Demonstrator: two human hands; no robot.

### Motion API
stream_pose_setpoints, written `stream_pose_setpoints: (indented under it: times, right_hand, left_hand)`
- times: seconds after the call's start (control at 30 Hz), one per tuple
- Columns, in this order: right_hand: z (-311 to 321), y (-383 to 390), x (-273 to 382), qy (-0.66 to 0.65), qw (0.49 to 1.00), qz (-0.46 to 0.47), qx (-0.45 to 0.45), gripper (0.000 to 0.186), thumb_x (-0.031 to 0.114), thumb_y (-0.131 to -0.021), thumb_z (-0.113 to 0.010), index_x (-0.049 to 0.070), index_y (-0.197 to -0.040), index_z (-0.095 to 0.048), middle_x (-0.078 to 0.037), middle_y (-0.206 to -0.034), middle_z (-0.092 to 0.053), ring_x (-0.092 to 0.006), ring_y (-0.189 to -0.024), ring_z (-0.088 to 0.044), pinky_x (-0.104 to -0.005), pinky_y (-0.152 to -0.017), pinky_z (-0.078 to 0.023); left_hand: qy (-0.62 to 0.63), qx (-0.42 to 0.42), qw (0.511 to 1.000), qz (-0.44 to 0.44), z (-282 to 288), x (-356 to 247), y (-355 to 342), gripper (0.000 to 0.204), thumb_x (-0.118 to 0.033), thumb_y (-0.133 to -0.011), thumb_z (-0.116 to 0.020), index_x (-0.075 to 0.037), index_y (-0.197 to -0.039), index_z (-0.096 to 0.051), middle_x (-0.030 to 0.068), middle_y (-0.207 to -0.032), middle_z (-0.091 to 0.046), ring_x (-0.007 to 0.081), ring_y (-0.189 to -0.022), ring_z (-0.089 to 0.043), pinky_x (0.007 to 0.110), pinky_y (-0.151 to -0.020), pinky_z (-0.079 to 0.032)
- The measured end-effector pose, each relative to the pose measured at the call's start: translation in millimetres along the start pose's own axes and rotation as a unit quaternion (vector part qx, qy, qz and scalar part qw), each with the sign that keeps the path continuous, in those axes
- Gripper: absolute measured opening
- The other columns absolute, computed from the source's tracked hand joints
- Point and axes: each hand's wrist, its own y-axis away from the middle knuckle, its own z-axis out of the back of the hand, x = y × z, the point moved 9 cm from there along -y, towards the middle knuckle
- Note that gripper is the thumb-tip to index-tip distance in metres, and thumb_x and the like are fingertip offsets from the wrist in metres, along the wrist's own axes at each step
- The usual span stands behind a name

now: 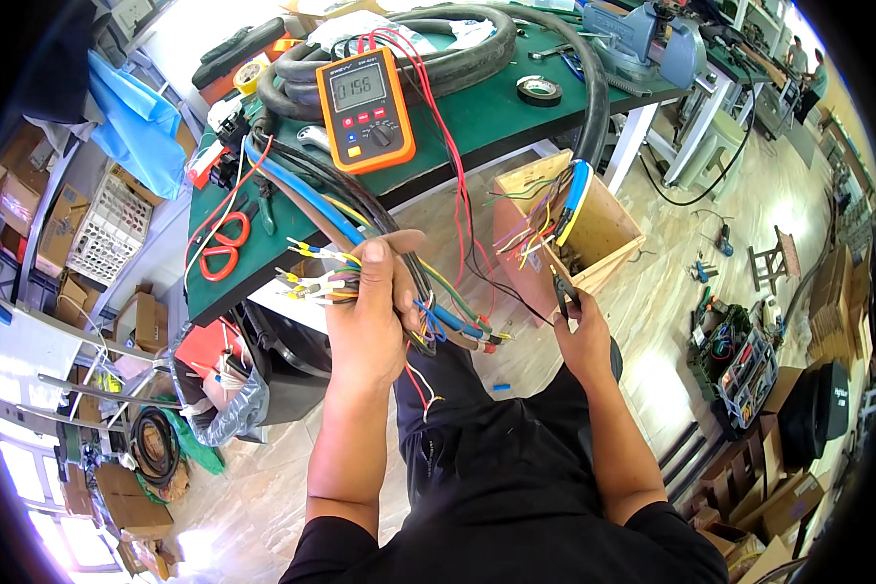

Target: The person holds a bundle of wires, isolates individual wires, and uses a multimeter probe to test electrical connections while monitoring the digital display on the multimeter.

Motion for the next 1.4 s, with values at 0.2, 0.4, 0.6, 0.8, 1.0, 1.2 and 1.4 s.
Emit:
stream_pose_setpoints:
  times: [0.2,0.4,0.6,0.8,1.0,1.2,1.4]
  right_hand:
    - [-6,-1,-10,0.007,1.0,-0.014,0.015,0.048,0.014,-0.08,-0.067,-0.003,-0.122,-0.051,-0.018,-0.104,-0.063,-0.0311,-0.096,-0.062,-0.0406,-0.084,-0.049]
    - [-8,-3,-11,0.006,1.0,-0.007,0.016,0.047,0.014,-0.08,-0.067,-0.003,-0.121,-0.052,-0.019,-0.105,-0.063,-0.0309,-0.096,-0.062,-0.0407,-0.084,-0.049]
    - [-13,-4,-10,0.015,1.0,0.0,0.014,0.046,0.014,-0.08,-0.067,-0.002,-0.121,-0.052,-0.019,-0.106,-0.062,-0.0333,-0.098,-0.061,-0.0423,-0.084,-0.049]
    - [-20,-8,-7,0.064,0.996,0.054,-0.013,0.045,0.015,-0.079,-0.068,-0.001,-0.118,-0.052,-0.02,-0.107,-0.061,-0.0376,-0.102,-0.058,-0.045,-0.084,-0.048]
    - [-38,-15,-9,0.027,0.998,0.048,0.01,0.044,0.014,-0.078,-0.069,0.001,-0.117,-0.053,-0.018,-0.104,-0.062,-0.0366,-0.098,-0.06,-0.0436,-0.083,-0.049]
    - [-57,-34,-13,-0.032,0.998,0.053,0.028,0.037,0.016,-0.078,-0.071,0.002,-0.109,-0.057,-0.018,-0.099,-0.063,-0.0335,-0.094,-0.062,-0.0425,-0.08,-0.05]
    - [-58,-43,4,-0.022,0.998,0.0,-0.057,0.031,0.024,-0.082,-0.07,0.003,-0.102,-0.061,-0.016,-0.096,-0.065,-0.0323,-0.089,-0.064,-0.0427,-0.076,-0.051]
  left_hand:
    - [0.018,-0.016,0.999,-0.044,3,-24,-6,0.041,-0.034,-0.101,-0.048,0.005,-0.102,-0.06,-0.0023,-0.057,-0.043,0.0045,-0.045,-0.038,0.02,-0.042,-0.032]
    - [0.026,-0.018,0.996,-0.083,1,-45,-11,0.041,-0.034,-0.101,-0.047,0.005,-0.103,-0.06,-0.003,-0.057,-0.041,0.0046,-0.045,-0.038,0.019,-0.041,-0.032]
    - [0.026,-0.019,0.997,-0.07,-1,-44,-9,0.041,-0.034,-0.101,-0.048,0.005,-0.103,-0.06,-0.0028,-0.057,-0.041,0.0048,-0.044,-0.038,0.019,-0.041,-0.032]
    - [0.022,-0.023,0.998,-0.06,2,-34,-6,0.04,-0.034,-0.101,-0.048,0.005,-0.102,-0.06,-0.0027,-0.057,-0.042,0.0048,-0.044,-0.039,0.019,-0.041,-0.033]
    - [0.022,-0.019,0.998,-0.05,7,-29,-1,0.04,-0.034,-0.101,-0.048,0.005,-0.102,-0.06,-0.0027,-0.057,-0.042,0.0056,-0.045,-0.039,0.021,-0.042,-0.033]
    - [0.033,-0.015,0.998,-0.043,9,-17,5,0.04,-0.033,-0.102,-0.046,0.005,-0.102,-0.059,-0.0026,-0.056,-0.039,0.0065,-0.045,-0.038,0.022,-0.043,-0.031]
    - [0.023,-0.023,0.999,-0.034,15,-13,9,0.04,-0.033,-0.102,-0.047,0.004,-0.102,-0.059,-0.0025,-0.055,-0.039,0.0064,-0.044,-0.038,0.022,-0.043,-0.031]
